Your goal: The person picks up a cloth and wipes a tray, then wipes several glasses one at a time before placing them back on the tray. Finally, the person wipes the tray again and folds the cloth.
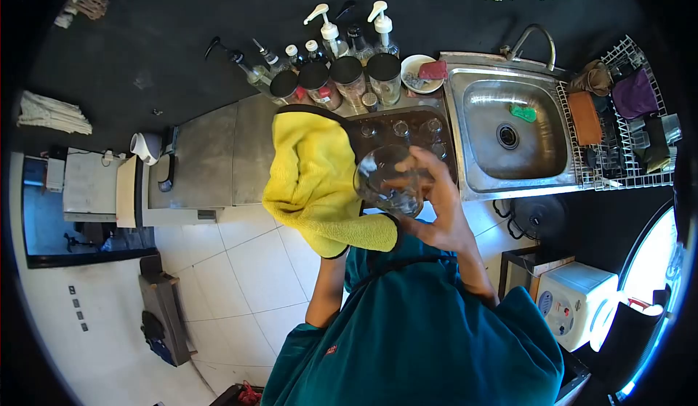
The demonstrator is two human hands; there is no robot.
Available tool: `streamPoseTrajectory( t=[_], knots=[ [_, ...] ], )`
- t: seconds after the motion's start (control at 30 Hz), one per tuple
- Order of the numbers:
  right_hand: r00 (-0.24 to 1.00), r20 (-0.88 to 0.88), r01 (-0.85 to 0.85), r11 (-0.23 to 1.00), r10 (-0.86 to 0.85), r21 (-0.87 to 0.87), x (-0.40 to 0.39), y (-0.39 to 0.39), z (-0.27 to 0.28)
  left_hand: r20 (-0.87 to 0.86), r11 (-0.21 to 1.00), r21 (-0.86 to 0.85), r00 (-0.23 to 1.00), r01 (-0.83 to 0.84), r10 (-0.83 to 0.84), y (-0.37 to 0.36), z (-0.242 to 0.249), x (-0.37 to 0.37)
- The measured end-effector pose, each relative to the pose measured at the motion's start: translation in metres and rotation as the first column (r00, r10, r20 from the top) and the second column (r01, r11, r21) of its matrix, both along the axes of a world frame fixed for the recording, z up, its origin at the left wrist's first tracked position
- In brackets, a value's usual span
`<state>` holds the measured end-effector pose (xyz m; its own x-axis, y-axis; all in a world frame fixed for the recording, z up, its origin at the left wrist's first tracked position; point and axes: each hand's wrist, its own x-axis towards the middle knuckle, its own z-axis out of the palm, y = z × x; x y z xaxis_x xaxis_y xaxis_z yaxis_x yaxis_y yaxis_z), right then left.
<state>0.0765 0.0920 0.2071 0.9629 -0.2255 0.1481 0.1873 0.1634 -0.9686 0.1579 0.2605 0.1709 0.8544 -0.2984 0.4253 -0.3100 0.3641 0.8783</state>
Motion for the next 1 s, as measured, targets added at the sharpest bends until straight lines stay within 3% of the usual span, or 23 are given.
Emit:
streamPoseTrajectory(
  t=[0.03, 0.1, 0.13, 0.17, 0.2, 0.23, 0.3, 0.37, 0.43, 0.57, 0.6, 0.77, 0.87, 0.97, 1.0],
  knots=[
    [1.0, -0.003, 0.0, 1.0, 0.0, 0.001, 0.003, 0.004, -0.005, -0.037, 1.0, -0.021, 0.999, 0.016, -0.017, -0.004, -0.002, 0.005],
    [0.938, 0.321, 0.129, 0.991, -0.132, 0.029, 0.011, 0.011, -0.012, -0.104, 0.997, -0.067, 0.993, 0.047, -0.054, -0.009, -0.008, -0.003],
    [0.938, 0.321, 0.13, 0.991, -0.133, 0.029, 0.013, 0.008, -0.01, -0.136, 0.994, -0.09, 0.988, 0.062, -0.074, -0.013, -0.011, -0.004],
    [0.934, 0.327, 0.243, 0.923, -0.141, -0.297, 0.014, 0.003, -0.007, -0.167, 0.99, -0.116, 0.981, 0.078, -0.097, -0.038, -0.014, 0.009],
    [0.93, 0.337, 0.33, 0.739, -0.148, -0.587, 0.015, 0.0, -0.002, -0.195, 0.985, -0.143, 0.973, 0.095, -0.122, -0.033, -0.017, -0.006],
    [0.928, 0.34, 0.334, 0.737, -0.15, -0.588, 0.015, 0.0, 0.005, -0.221, 0.979, -0.17, 0.964, 0.11, -0.147, -0.032, -0.018, -0.011],
    [0.952, 0.26, 0.302, 0.599, -0.159, -0.742, 0.013, 0.004, 0.018, -0.28, 0.966, -0.221, 0.94, 0.132, -0.193, -0.049, -0.024, -0.005],
    [0.966, 0.217, 0.256, 0.642, -0.141, -0.723, 0.009, 0.003, 0.018, -0.332, 0.95, -0.274, 0.912, 0.152, -0.242, -0.044, -0.027, -0.008],
    [0.977, 0.202, 0.142, 0.901, -0.063, -0.41, 0.005, 0.005, 0.021, -0.385, 0.933, -0.323, 0.879, 0.158, -0.282, -0.035, -0.03, -0.013],
    [0.972, 0.213, 0.173, 0.905, -0.094, -0.389, 0.006, 0.01, 0.019, -0.476, 0.89, -0.424, 0.796, 0.165, -0.375, -0.036, -0.039, -0.005],
    [0.962, 0.253, 0.211, 0.86, -0.099, -0.464, 0.007, 0.01, 0.023, -0.495, 0.879, -0.448, 0.773, 0.165, -0.397, -0.036, -0.042, -0.007],
    [0.969, 0.218, 0.215, 0.834, -0.116, -0.508, 0.008, 0.012, 0.018, -0.573, 0.811, -0.568, 0.64, 0.14, -0.512, -0.028, -0.053, -0.019],
    [0.965, 0.239, 0.227, 0.8, -0.107, -0.556, 0.019, 0.014, 0.004, -0.702, 0.882, -0.467, 0.583, 0.056, -0.409, -0.035, -0.069, -0.015],
    [0.966, 0.247, 0.207, 0.788, -0.071, -0.58, 0.03, 0.017, -0.015, -0.721, 0.898, -0.44, 0.598, -0.006, -0.349, -0.038, -0.072, -0.018],
    [0.97, 0.237, 0.193, 0.789, -0.062, -0.583, 0.034, 0.017, -0.02, -0.744, 0.888, -0.46, 0.554, -0.02, -0.373, -0.035, -0.075, -0.017]
  ],
)
